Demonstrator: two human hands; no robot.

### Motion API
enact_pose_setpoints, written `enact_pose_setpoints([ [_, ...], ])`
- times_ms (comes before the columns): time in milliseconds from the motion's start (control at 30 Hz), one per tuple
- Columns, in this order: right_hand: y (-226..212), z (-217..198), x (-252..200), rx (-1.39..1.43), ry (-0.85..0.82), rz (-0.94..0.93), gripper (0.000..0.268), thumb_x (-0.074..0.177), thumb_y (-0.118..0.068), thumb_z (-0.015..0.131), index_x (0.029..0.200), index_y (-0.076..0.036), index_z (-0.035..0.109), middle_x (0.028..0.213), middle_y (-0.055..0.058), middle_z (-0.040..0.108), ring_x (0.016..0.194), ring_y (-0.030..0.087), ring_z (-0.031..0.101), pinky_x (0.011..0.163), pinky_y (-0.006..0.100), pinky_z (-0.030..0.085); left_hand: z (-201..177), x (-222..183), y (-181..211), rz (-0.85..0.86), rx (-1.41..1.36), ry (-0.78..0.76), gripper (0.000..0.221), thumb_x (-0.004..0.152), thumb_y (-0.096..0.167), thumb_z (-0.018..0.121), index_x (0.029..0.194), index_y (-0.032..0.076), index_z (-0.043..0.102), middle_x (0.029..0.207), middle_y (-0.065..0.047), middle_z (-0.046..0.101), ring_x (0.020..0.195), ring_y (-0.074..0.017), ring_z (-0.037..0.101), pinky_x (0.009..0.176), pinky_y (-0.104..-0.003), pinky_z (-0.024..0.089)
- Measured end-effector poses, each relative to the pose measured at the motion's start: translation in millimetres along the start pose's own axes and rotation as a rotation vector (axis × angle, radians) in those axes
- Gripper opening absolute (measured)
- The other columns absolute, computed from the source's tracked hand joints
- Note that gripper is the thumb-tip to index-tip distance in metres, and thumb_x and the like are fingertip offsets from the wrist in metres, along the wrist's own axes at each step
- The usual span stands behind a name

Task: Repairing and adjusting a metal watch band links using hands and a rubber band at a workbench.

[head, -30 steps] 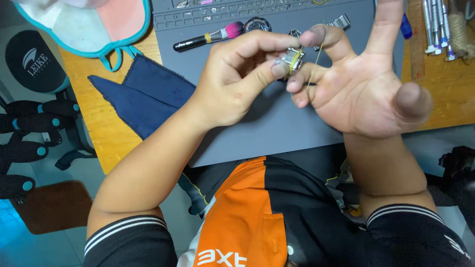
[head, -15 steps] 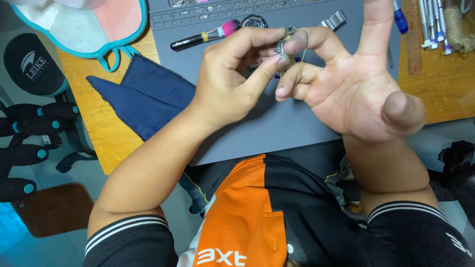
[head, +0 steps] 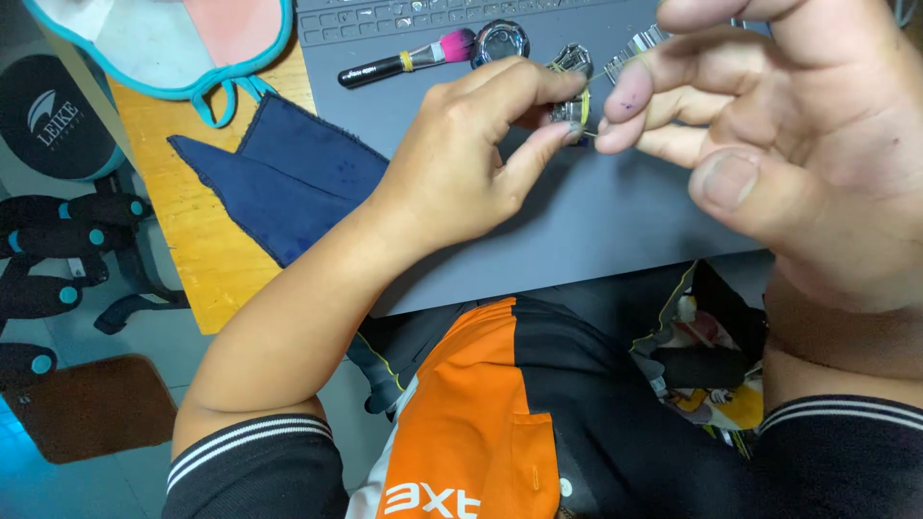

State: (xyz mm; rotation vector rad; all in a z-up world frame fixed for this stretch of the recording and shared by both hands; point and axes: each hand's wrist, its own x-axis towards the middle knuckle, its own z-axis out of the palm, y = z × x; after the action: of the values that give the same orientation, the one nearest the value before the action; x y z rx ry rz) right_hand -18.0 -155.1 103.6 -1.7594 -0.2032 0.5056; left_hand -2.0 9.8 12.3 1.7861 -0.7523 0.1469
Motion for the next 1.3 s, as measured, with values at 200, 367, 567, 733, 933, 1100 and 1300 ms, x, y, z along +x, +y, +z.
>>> enact_pose_setpoints([
  [200,-2.4,-4.9,3.0,-0.153,0.006,-0.011,0.042,0.071,-0.010,0.038,0.111,0.000,0.028,0.095,0.019,0.046,0.086,0.026,0.056,0.088,0.032,0.048,-0.9,-0.4,1.1,0.022,-0.014,-0.003,0.014,0.079,0.001,0.053,0.092,0.000,0.047,0.078,-0.009,0.052,0.066,-0.0194,0.052,0.063,-0.028,0.041],
  [367,-17.7,5.9,3.9,-0.506,-0.015,-0.094,0.033,0.073,0.002,0.052,0.101,0.009,0.036,0.079,0.014,0.051,0.074,0.017,0.053,0.071,0.023,0.042,-0.7,-0.1,7.2,-0.110,-0.105,-0.102,0.016,0.075,0.006,0.055,0.089,0.003,0.050,0.071,-0.005,0.054,0.062,-0.0135,0.052,0.052,-0.023,0.042],
  [567,-14.4,-1.3,11.1,-0.521,-0.121,-0.172,0.039,0.071,-0.004,0.057,0.103,0.007,0.038,0.080,0.014,0.054,0.071,0.015,0.053,0.071,0.022,0.043,-7.8,3.2,12.3,-0.260,-0.425,-0.374,0.009,0.075,0.012,0.056,0.083,0.008,0.053,0.063,0.003,0.054,0.057,-0.0023,0.048,0.052,-0.015,0.041],
  [733,-5.7,-9.4,15.9,-0.334,-0.223,-0.197,0.049,0.067,-0.010,0.055,0.109,0.002,0.032,0.087,0.017,0.053,0.074,0.016,0.053,0.073,0.023,0.043,-8.5,-2.6,2.2,-0.341,-0.938,-0.570,0.026,0.074,0.008,0.055,0.095,-0.005,0.047,0.079,-0.011,0.057,0.072,-0.0132,0.058,0.070,-0.020,0.050],
  [933,11.8,-20.6,19.9,-0.073,-0.360,-0.231,0.064,0.062,-0.017,0.053,0.118,-0.003,0.025,0.097,0.022,0.052,0.078,0.018,0.053,0.076,0.023,0.042,-7.3,-10.4,-18.8,-0.384,-1.260,-0.545,0.028,0.076,0.013,0.057,0.098,-0.002,0.049,0.083,-0.015,0.057,0.067,-0.0207,0.060,0.065,-0.024,0.051],
  [1100,38.8,-30.6,21.4,0.015,-0.467,-0.459,0.083,0.063,-0.009,0.049,0.132,-0.027,0.007,0.116,0.033,0.040,0.087,0.026,0.050,0.084,0.029,0.043,-7.7,-8.7,-26.3,-0.450,-1.429,-0.282,0.023,0.081,0.012,0.054,0.099,0.001,0.046,0.087,-0.025,0.052,0.066,-0.0204,0.056,0.064,-0.029,0.051],
  [1300,56.6,-24.0,27.0,0.026,-0.366,-0.498,0.090,0.057,-0.010,0.050,0.130,-0.042,0.007,0.115,0.036,0.037,0.086,0.035,0.053,0.079,0.033,0.044,-5.7,-3.3,-25.9,-0.538,-1.291,-0.199,0.031,0.080,0.020,0.052,0.102,-0.001,0.046,0.085,-0.020,0.053,0.063,-0.0191,0.057,0.060,-0.026,0.050],
])
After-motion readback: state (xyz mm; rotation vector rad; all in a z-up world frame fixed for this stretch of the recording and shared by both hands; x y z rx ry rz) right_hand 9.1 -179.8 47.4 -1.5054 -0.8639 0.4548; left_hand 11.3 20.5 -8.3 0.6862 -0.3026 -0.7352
